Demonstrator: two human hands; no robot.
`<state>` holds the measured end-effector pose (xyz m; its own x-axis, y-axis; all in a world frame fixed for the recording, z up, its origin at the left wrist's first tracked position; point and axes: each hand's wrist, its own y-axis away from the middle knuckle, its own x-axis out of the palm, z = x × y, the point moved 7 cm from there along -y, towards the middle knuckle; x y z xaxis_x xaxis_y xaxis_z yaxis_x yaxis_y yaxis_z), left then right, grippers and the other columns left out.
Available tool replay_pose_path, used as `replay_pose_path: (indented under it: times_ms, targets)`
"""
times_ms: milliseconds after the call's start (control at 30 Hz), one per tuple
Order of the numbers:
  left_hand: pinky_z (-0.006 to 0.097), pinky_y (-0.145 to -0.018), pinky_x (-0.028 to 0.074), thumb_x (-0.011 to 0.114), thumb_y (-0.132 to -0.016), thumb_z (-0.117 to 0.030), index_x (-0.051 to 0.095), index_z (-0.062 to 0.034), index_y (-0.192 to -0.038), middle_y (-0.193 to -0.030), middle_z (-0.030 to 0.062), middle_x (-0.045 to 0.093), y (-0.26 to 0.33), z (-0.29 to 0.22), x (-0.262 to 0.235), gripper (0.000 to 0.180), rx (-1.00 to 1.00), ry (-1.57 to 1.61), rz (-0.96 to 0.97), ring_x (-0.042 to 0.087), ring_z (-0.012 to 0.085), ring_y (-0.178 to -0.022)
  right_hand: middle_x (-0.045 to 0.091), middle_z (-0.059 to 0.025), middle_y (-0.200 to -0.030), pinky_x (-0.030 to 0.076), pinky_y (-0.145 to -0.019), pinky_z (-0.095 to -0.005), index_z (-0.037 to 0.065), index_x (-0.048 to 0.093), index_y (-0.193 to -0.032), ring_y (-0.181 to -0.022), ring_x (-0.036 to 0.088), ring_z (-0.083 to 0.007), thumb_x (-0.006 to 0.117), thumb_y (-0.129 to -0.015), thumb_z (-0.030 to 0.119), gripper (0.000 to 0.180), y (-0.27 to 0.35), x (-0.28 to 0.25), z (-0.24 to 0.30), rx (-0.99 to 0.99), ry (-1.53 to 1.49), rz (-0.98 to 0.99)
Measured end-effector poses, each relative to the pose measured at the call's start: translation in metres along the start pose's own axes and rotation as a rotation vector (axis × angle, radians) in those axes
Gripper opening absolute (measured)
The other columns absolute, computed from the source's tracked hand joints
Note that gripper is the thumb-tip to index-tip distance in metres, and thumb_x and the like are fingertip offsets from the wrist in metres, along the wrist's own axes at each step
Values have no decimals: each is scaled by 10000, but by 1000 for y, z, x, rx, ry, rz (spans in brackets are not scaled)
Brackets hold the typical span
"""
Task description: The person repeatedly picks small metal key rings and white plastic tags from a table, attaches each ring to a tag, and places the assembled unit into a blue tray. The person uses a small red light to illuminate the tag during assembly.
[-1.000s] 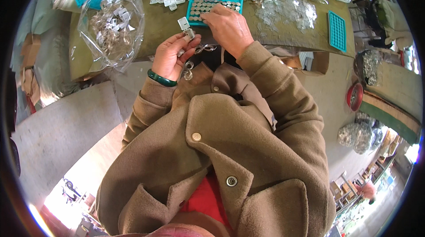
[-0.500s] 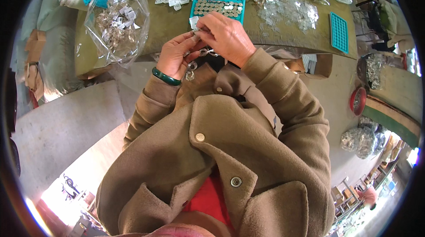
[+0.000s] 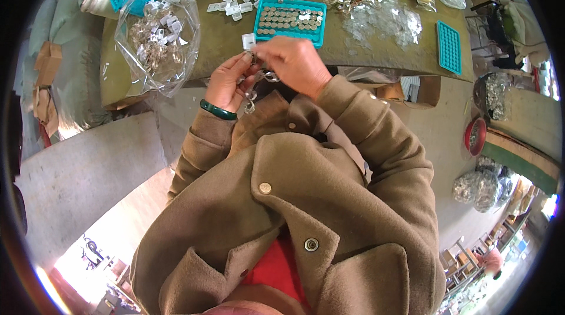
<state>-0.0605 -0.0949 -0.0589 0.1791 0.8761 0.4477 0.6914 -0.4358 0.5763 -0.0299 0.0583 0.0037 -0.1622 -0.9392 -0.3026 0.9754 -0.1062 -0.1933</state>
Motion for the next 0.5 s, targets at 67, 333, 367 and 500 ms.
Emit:
replay_pose_path:
  times_ms: [67, 333, 367, 500]
  targets:
    - [150, -576, 498, 649, -918, -152, 660, -47, -1110, -942, 26, 698, -3, -4, -4, 219, 4, -16, -41, 641, 49, -779, 691, -98, -1063, 559, -792, -301, -10, 659, -1155, -935, 668, -159, 545, -988, 126, 244, -14, -8, -17, 268, -308, -40]
    - [137, -500, 434, 614, -945, -224, 666, -41, -1073, -902, 22, 689, -11, -16, -11, 229, 19, -8, -51, 596, 18, -697, 692, -115, -1062, 532, -869, -286, -41, 665, -1134, -959, 660, -177, 509, -1000, 228, 338, -59, 8, -30, 488, -358, 236]
    - [137, -499, 434, 615, -946, -224, 665, -39, -1075, -906, 23, 689, -12, -15, -12, 231, 14, -1, -50, 597, 18, -696, 694, -115, -1053, 535, -856, -282, -41, 666, -1131, -943, 663, -175, 515, -996, 225, 335, -61, 7, -31, 490, -339, 222]
    - [148, -509, 443, 652, -917, -210, 671, -76, -1019, -923, 25, 715, -12, -15, -14, 169, 6, 35, -25, 632, 22, -720, 703, -110, -1014, 545, -806, -261, -47, 670, -1118, -885, 670, -157, 544, -981, 206, 313, -64, -3, -36, 507, -322, 175]
